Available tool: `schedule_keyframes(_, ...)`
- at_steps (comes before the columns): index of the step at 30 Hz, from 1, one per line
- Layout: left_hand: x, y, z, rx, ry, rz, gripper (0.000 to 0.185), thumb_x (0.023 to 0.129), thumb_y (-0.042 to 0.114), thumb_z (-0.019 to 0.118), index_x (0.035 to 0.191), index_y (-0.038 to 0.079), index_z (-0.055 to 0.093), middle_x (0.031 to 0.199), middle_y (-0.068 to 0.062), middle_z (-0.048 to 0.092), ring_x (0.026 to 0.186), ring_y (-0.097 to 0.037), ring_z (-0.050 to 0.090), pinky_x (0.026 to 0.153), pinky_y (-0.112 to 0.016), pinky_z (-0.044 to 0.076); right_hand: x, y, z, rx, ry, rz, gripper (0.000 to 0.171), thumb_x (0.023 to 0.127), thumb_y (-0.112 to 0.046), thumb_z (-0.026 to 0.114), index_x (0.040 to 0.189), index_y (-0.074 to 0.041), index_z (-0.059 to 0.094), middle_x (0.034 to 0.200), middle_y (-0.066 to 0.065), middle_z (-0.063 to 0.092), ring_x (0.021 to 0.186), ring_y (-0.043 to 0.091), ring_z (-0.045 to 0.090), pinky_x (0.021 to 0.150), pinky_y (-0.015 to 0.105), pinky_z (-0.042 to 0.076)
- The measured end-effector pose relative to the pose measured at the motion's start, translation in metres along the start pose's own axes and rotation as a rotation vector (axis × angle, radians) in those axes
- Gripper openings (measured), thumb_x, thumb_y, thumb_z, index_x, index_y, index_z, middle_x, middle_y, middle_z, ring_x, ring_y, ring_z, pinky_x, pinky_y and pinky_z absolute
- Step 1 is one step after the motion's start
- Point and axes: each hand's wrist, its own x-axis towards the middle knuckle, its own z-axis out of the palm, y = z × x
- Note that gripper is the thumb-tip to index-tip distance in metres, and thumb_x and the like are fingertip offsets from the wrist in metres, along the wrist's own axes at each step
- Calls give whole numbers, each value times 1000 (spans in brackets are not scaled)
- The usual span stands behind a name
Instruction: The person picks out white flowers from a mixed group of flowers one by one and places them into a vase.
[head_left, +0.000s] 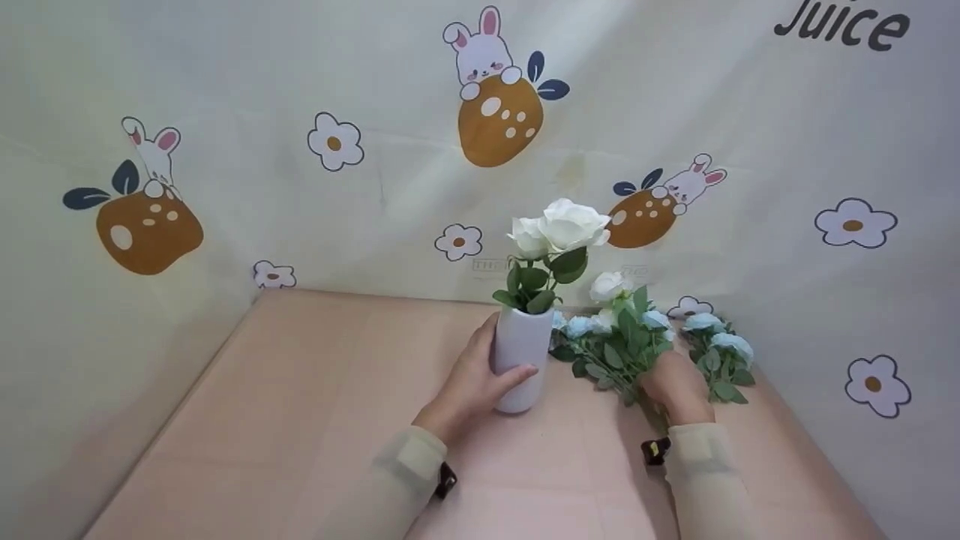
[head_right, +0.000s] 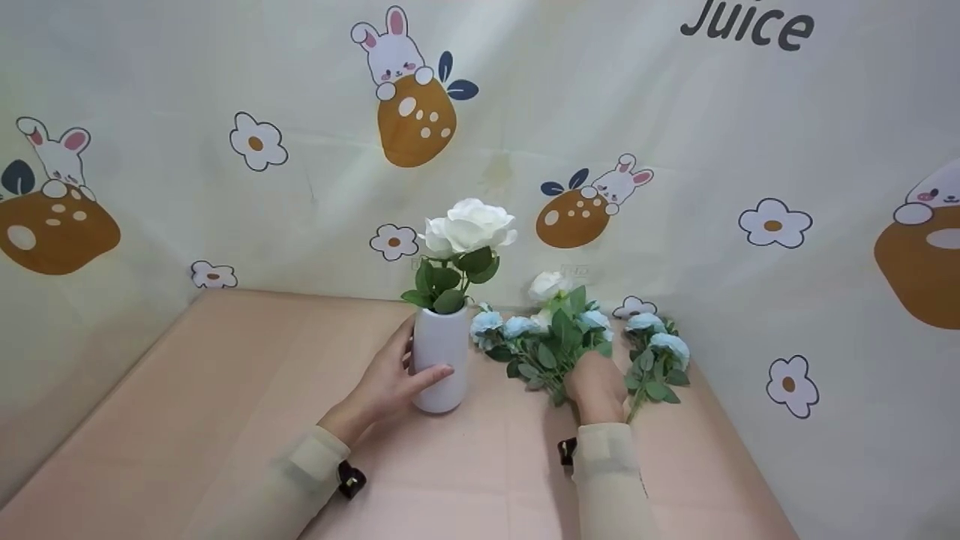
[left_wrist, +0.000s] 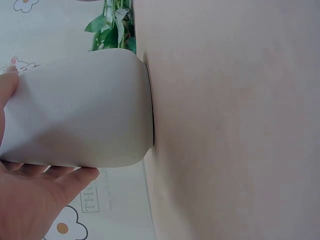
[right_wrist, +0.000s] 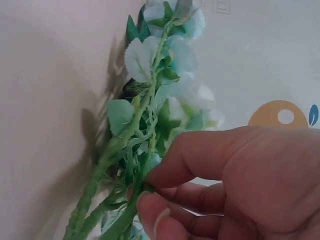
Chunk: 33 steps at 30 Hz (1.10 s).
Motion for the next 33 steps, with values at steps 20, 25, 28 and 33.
schedule_keyframes(20, 1, -1, 0, -15, 5, 24, 101, 96, 39, 87, 174, 17, 27, 166, -15, 49, 146, -36, 56, 124, -59, 47, -7, -21, -12, 156, 76, -82, 28, 96, -13, 54, 69, -13, 58, 64, 0, 57, 60, 18, 54, 57, 32, 43)
schedule_keyframes(25, 2, -2, 1, -18, 6, 31, 100, 96, 39, 87, 173, 17, 28, 165, -15, 49, 145, -35, 56, 123, -59, 48, -12, -25, -18, 154, 128, -127, 31, 99, -15, 52, 117, -1, 74, 111, 20, 75, 88, 30, 65, 75, 44, 55)
schedule_keyframes(28, 2, -2, 1, -25, 6, 35, 100, 96, 39, 87, 173, 16, 28, 165, -15, 49, 146, -35, 55, 123, -59, 47, -16, -29, -20, 168, 146, -150, 39, 101, -14, 49, 128, 2, 72, 125, 27, 73, 100, 38, 69, 85, 53, 58)
schedule_keyframes(33, 2, -2, 0, -27, 13, 50, 100, 96, 38, 87, 173, 14, 29, 164, -17, 50, 145, -36, 56, 123, -59, 48, -21, -36, -23, 205, 202, -171, 39, 106, -18, 51, 134, 2, 70, 130, 27, 73, 103, 40, 72, 88, 56, 59)
